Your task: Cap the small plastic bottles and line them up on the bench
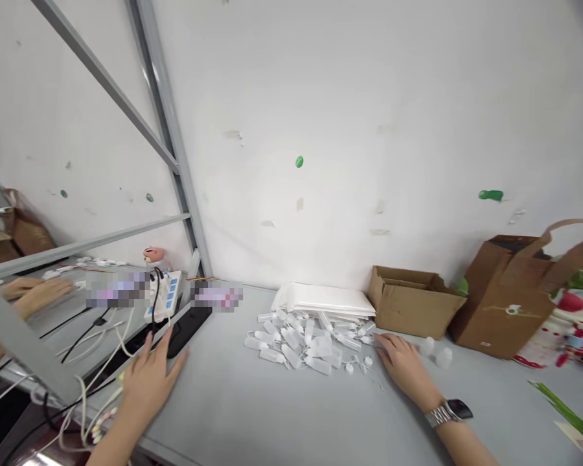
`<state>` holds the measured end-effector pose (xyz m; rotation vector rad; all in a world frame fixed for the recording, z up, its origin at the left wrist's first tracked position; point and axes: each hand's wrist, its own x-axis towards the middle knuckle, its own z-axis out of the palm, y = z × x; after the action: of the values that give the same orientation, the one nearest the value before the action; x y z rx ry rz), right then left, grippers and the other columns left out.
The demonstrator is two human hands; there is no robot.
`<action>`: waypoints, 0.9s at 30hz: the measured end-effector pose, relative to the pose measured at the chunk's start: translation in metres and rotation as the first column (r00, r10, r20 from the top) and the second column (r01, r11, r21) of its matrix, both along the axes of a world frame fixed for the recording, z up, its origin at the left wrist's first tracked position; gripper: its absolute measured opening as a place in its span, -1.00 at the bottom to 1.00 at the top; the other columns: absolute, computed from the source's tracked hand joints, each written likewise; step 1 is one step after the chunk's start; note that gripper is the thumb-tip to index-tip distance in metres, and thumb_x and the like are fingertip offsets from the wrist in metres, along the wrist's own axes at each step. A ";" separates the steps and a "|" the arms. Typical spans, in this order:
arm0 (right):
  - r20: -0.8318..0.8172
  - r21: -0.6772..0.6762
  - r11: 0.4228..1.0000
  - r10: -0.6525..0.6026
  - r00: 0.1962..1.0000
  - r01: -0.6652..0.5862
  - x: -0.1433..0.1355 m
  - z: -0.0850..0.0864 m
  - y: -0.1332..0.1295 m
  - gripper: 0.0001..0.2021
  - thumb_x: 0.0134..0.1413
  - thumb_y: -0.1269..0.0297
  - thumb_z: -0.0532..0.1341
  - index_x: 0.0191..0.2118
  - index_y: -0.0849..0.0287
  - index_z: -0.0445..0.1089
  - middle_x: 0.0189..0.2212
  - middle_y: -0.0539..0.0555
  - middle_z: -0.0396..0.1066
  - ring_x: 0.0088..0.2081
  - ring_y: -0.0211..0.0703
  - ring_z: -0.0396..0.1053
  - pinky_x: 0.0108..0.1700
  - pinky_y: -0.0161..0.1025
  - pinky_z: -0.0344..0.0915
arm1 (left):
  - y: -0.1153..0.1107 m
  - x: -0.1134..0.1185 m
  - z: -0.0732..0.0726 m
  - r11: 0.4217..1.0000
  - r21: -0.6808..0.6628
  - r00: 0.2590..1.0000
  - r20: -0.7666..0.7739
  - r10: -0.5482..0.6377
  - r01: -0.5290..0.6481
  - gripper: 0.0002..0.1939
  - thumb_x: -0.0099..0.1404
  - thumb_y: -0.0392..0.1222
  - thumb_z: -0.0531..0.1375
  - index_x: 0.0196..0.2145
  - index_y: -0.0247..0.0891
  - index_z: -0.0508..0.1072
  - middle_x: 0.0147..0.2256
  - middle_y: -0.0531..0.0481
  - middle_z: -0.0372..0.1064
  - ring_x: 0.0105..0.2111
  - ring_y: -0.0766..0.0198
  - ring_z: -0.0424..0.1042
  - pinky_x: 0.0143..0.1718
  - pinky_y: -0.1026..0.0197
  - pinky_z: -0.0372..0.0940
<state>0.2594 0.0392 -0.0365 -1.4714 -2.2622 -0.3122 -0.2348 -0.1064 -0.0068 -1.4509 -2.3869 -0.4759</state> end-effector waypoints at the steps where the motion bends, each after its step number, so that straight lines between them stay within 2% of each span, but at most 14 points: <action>1: 0.000 0.007 1.000 0.003 1.000 -0.003 0.001 -0.002 0.001 -0.69 0.11 0.30 -0.03 -0.09 0.17 0.35 -0.18 0.14 0.40 -0.16 -0.03 0.31 -0.13 -0.11 0.20 | 0.004 0.001 0.000 1.000 -0.019 1.000 -0.011 -0.014 0.014 -0.34 0.18 0.05 -0.13 0.16 -0.38 0.02 0.09 -0.28 0.17 0.19 -0.06 -0.09 0.07 -0.10 -0.01; 4: 0.001 0.012 1.000 0.007 1.000 -0.007 0.003 -0.005 0.003 -0.68 0.11 0.28 -0.04 -0.09 0.17 0.35 -0.18 0.14 0.40 -0.16 -0.03 0.32 -0.13 -0.11 0.21 | 0.014 0.005 0.001 0.994 -0.097 0.998 0.050 -0.045 0.050 -0.33 0.17 0.06 -0.10 0.15 -0.41 0.05 0.04 -0.25 0.26 0.12 -0.03 0.09 0.05 -0.06 0.03; 6: 0.002 0.019 1.000 0.009 1.000 -0.009 0.004 -0.006 0.003 -0.67 0.11 0.27 -0.05 -0.10 0.16 0.36 -0.18 0.14 0.41 -0.16 -0.03 0.33 -0.14 -0.11 0.22 | 0.016 0.006 0.002 0.994 -0.097 0.997 0.072 -0.041 0.048 -0.33 0.18 0.06 -0.10 0.15 -0.42 0.04 0.02 -0.25 0.29 0.09 -0.01 0.16 0.04 -0.04 0.05; 11: 0.014 0.027 1.000 0.007 1.000 -0.007 0.004 -0.005 0.004 -0.67 0.10 0.25 -0.05 -0.11 0.14 0.36 -0.19 0.14 0.41 -0.16 -0.03 0.34 -0.16 -0.11 0.24 | 0.020 0.003 0.007 0.998 -0.048 0.997 0.063 -0.037 0.040 -0.29 0.18 0.09 -0.12 0.18 -0.41 -0.06 0.10 -0.22 0.17 0.16 -0.03 0.01 0.07 -0.04 -0.01; 15: 0.011 0.017 1.000 0.012 1.000 -0.012 0.005 -0.006 0.005 -0.66 0.10 0.25 -0.04 -0.09 0.15 0.36 -0.18 0.14 0.41 -0.15 -0.02 0.33 -0.15 -0.10 0.23 | 0.026 0.001 0.011 0.995 -0.030 0.992 0.089 -0.091 0.094 -0.26 0.19 0.08 -0.11 0.20 -0.44 -0.17 0.09 -0.20 0.19 0.16 0.00 0.01 0.09 -0.02 -0.06; 21: 0.013 0.011 1.000 0.011 1.000 -0.012 0.006 -0.009 0.006 -0.66 0.09 0.25 -0.04 -0.10 0.16 0.36 -0.18 0.14 0.41 -0.14 -0.01 0.33 -0.16 -0.10 0.22 | 0.035 -0.001 0.014 0.995 -0.066 0.995 0.060 -0.075 0.079 -0.28 0.20 0.08 -0.12 0.20 -0.41 -0.16 0.11 -0.27 0.14 0.16 0.00 0.02 0.09 -0.01 -0.07; 27: -0.002 0.034 0.999 0.016 1.000 -0.016 0.005 -0.010 0.007 -0.68 0.09 0.25 -0.04 -0.11 0.12 0.36 -0.18 0.12 0.41 -0.17 -0.03 0.34 -0.18 -0.11 0.23 | 0.043 -0.005 0.010 0.990 -0.090 0.994 0.038 -0.102 0.105 -0.26 0.18 0.06 -0.09 0.20 -0.43 -0.15 0.09 -0.26 0.18 0.17 0.03 -0.01 0.09 0.00 -0.06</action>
<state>0.2649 0.0460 -0.0465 -1.4356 -2.2549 -0.3423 -0.2399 -0.0637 0.0033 -1.6254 -2.3966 -0.4225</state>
